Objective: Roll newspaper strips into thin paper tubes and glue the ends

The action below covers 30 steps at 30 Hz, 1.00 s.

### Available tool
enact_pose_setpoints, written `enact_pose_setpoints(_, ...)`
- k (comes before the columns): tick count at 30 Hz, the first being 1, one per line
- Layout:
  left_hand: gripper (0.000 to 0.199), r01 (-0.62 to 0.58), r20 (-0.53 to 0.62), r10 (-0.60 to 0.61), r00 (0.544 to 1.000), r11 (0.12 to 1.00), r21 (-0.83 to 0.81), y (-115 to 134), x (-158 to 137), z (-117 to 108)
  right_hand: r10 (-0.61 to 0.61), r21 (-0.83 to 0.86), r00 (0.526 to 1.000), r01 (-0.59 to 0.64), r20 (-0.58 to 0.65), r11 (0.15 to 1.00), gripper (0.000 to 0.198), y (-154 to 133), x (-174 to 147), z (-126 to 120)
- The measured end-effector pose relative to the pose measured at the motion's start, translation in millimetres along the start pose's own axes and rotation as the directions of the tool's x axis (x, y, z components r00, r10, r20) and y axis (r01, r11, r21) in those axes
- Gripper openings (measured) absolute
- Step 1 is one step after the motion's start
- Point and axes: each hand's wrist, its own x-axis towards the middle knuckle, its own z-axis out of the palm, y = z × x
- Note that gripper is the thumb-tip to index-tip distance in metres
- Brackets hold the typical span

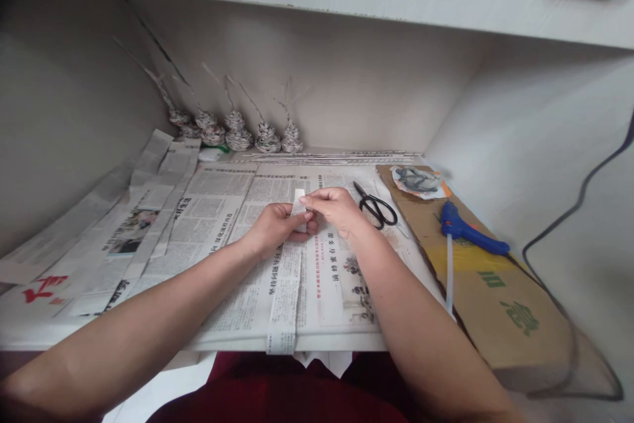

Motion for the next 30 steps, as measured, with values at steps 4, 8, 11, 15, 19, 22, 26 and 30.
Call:
enact_pose_setpoints(4, 0.027, 0.006, 0.030, -0.007, 1.000, 1.000, 0.028, -0.4, -1.2, 1.8, 0.016, 0.058, 0.999, -0.015, -0.028, 0.998, 0.032, 2.4, 0.8, 2.0)
enact_pose_setpoints(8, 0.024, 0.014, 0.049, -0.016, 0.999, 0.999, 0.043, 0.0, -1.5, 2.9, 0.006, 0.070, 1.000, -0.005, -0.014, 0.998, 0.032, 3.8, 0.2, 2.6)
enact_pose_setpoints(11, 0.023, 0.007, 0.050, -0.010, 0.999, 0.999, 0.045, -0.6, -0.7, 2.3, 0.004, 0.060, 0.999, -0.006, 0.035, 0.998, 0.032, 3.0, -1.3, 2.4)
enact_pose_setpoints(15, 0.024, -0.008, 0.071, 0.004, 0.997, 0.998, 0.064, -1.9, 0.0, 0.7, 0.005, 0.034, 0.993, -0.009, 0.122, 0.999, 0.032, 0.8, -2.8, 1.5)
enact_pose_setpoints(19, 0.026, -0.017, 0.082, 0.011, 0.997, 0.996, 0.084, -2.6, 0.2, 0.2, 0.012, 0.032, 0.998, -0.014, 0.062, 0.999, 0.032, 1.0, -2.2, 2.1)
enact_pose_setpoints(22, 0.028, -0.021, 0.093, 0.011, 0.996, 0.995, 0.102, -3.1, 0.4, 0.2, 0.026, 0.041, 0.998, -0.028, 0.059, 0.999, 0.033, 2.5, -1.9, 3.3)
enact_pose_setpoints(26, 0.027, -0.021, 0.104, 0.010, 0.994, 0.994, 0.105, -4.1, 0.7, 0.8, 0.028, 0.045, 0.998, -0.031, 0.061, 0.999, 0.034, 4.1, -2.5, 5.0)
enact_pose_setpoints(30, 0.025, 0.002, 0.107, -0.012, 0.994, 0.995, 0.095, -6.1, 1.5, 1.0, 0.008, 0.024, 0.998, -0.009, 0.056, 1.000, 0.036, 2.4, -4.4, 6.3)
